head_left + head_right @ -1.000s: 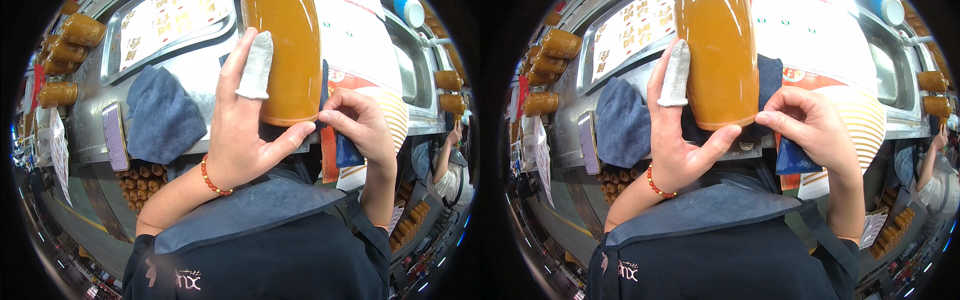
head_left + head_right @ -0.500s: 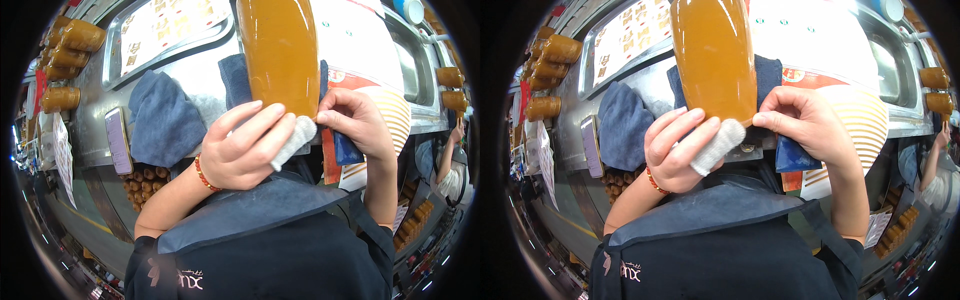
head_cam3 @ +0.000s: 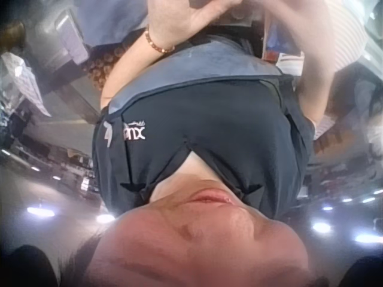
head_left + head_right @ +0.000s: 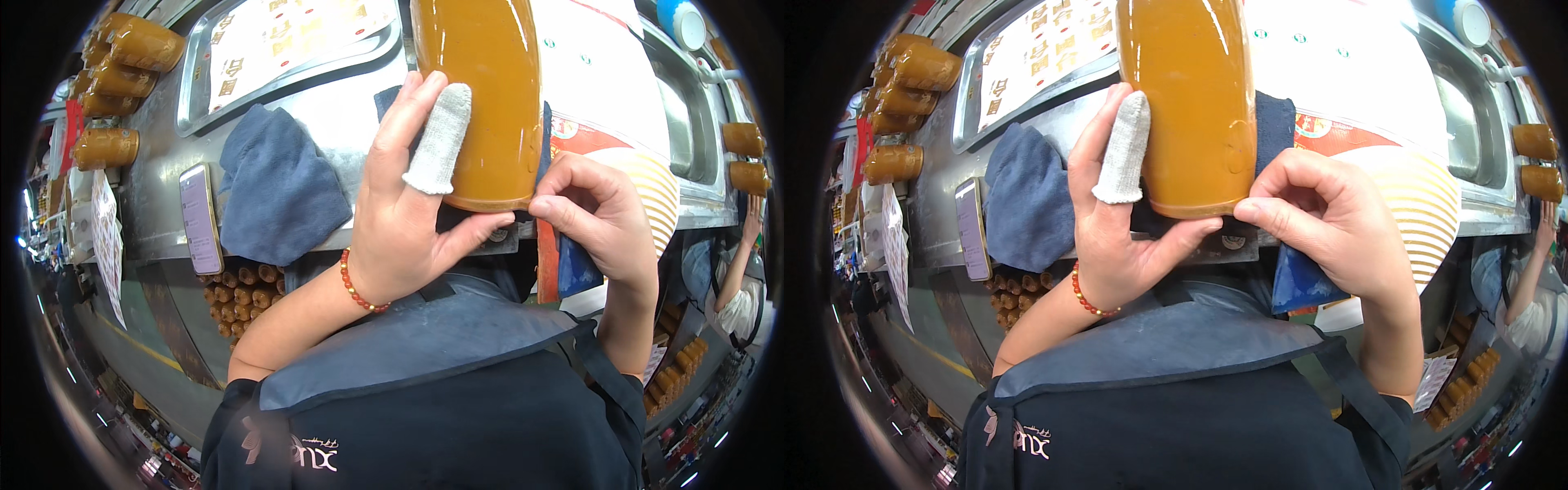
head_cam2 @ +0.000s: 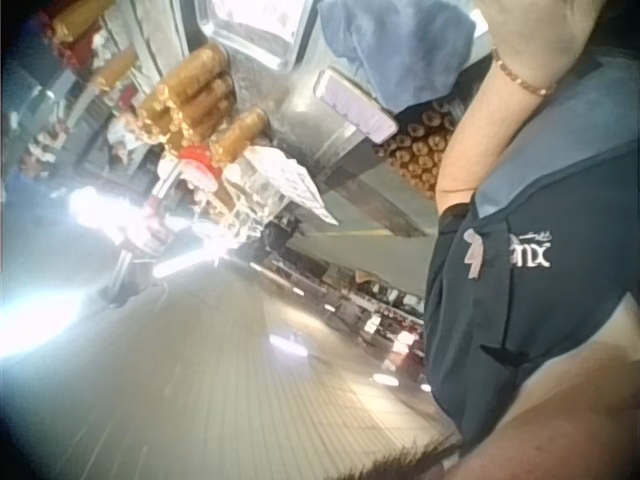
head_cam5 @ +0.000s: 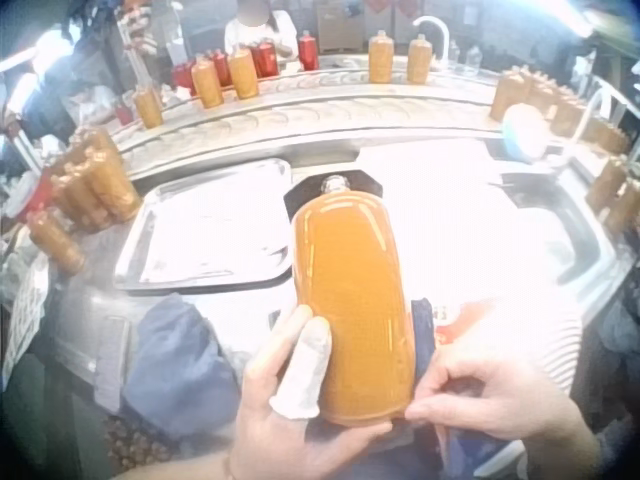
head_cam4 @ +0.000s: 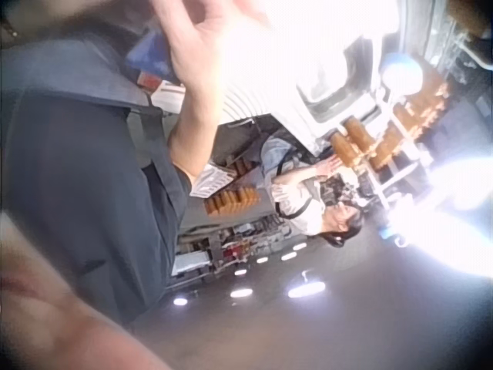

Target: The person applies adhesive labels to amber-colored bottles on a stainless steel counter. They smooth each label with a blue squeegee, peel off backing strips, and place finished bottles into a tray. The process is repeated for multiple bottles.

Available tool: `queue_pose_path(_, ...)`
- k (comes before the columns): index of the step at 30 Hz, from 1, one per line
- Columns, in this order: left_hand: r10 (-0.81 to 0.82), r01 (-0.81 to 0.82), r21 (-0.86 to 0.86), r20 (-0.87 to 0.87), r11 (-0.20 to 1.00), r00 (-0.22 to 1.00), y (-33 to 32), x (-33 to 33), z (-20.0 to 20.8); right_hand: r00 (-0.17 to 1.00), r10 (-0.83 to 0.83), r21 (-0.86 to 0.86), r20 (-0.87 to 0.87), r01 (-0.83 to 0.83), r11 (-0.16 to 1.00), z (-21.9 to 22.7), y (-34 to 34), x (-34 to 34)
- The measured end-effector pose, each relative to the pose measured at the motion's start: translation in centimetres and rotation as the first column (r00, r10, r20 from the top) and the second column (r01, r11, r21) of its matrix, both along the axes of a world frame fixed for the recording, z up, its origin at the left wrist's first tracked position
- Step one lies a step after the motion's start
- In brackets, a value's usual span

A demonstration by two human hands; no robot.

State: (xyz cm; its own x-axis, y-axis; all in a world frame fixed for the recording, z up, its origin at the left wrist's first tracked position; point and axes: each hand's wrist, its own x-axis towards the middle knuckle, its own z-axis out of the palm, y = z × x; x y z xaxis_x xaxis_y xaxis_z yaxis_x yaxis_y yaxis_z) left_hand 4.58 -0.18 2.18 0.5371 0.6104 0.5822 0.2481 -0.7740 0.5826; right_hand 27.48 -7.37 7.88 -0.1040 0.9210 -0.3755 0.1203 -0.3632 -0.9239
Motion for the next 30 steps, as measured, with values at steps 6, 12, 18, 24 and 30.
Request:
queue_pose_path(6,-0.018,0.025,-0.082,0.091,0.996,0.996,-0.3,0.1,-0.6,1.0,-0.021,0.031,0.005,0.021,0.999,-0.1,-0.1,0.0)
queue_pose_path(12,-0.008,0.011,-0.042,0.057,0.999,0.998,-0.2,0.1,-0.5,0.999,-0.043,0.108,0.02,0.04,0.993,-1.0,-0.3,-0.1)
queue_pose_path(18,0.059,-0.054,0.072,-0.061,0.996,0.996,-0.2,0.5,0.8,0.999,0.004,-0.014,0.045,-0.004,1.0,-0.7,0.1,0.6)
queue_pose_path(24,0.063,-0.058,0.095,-0.049,0.994,0.997,0.6,1.2,-0.1,0.989,-0.107,0.073,0.104,0.1,0.992,-2.3,-0.3,1.4)
queue_pose_path(30,-0.085,0.076,-0.156,-0.054,0.985,0.995,0.5,-0.6,0.4,0.981,-0.144,0.061,-0.133,0.154,0.986,-2.3,-0.9,0.3)
